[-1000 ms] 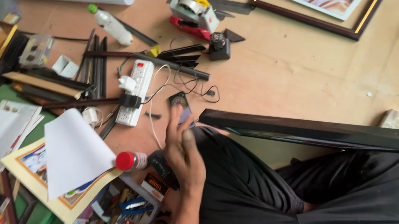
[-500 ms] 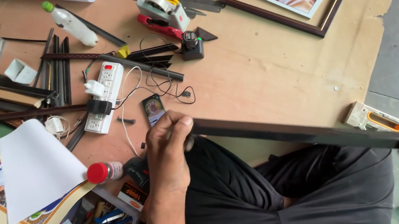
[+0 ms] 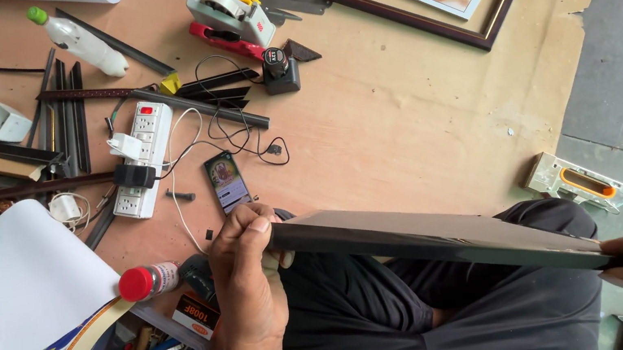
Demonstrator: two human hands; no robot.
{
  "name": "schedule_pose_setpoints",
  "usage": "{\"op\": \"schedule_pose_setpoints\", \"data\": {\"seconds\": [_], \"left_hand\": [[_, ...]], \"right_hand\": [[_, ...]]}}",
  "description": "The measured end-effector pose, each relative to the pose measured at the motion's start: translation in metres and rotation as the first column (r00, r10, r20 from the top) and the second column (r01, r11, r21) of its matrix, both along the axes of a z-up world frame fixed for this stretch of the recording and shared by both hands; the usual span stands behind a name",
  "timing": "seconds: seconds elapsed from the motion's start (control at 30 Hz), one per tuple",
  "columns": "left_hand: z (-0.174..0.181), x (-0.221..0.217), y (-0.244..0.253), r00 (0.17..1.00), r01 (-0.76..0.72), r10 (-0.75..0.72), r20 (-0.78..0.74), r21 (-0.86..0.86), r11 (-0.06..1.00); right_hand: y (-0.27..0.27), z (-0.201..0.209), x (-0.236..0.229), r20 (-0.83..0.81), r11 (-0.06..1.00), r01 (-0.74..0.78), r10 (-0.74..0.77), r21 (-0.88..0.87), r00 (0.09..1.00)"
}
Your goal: Cleaning a picture frame and applying black electrical tape to its edges.
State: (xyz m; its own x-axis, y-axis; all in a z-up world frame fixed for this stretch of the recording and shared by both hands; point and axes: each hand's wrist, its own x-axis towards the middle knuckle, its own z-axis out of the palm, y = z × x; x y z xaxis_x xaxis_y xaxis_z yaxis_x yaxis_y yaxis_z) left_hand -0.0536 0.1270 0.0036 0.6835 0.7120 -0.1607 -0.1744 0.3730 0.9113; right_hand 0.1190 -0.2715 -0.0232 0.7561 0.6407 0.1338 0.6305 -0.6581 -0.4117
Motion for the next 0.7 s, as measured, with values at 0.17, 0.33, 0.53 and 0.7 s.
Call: {"op": "schedule_pose_setpoints", "data": {"seconds": [0.17,0.33,0.53,0.7], "left_hand": [[-0.006,0.001,-0.001,1.0,-0.002,0.001,0.014,0.05,0.999],[-0.006,0.006,-0.003,0.999,-0.001,-0.001,0.033,0.075,0.997],[-0.006,0.008,-0.005,0.999,0.011,-0.015,0.045,0.1,0.995],[-0.008,0.011,-0.006,1.0,-0.007,0.004,0.031,0.115,0.993]], "right_hand": [[0.011,0.01,0.006,0.074,0.998,-0.043,0.047,-0.053,0.996],[0.074,0.066,-0.006,0.17,0.993,-0.119,0.119,-0.013,0.978],[0.082,0.071,-0.007,0.174,0.988,-0.139,0.148,-0.061,0.974],[0.077,0.066,0.0,0.196,0.981,-0.176,0.19,-0.086,0.962]]}}
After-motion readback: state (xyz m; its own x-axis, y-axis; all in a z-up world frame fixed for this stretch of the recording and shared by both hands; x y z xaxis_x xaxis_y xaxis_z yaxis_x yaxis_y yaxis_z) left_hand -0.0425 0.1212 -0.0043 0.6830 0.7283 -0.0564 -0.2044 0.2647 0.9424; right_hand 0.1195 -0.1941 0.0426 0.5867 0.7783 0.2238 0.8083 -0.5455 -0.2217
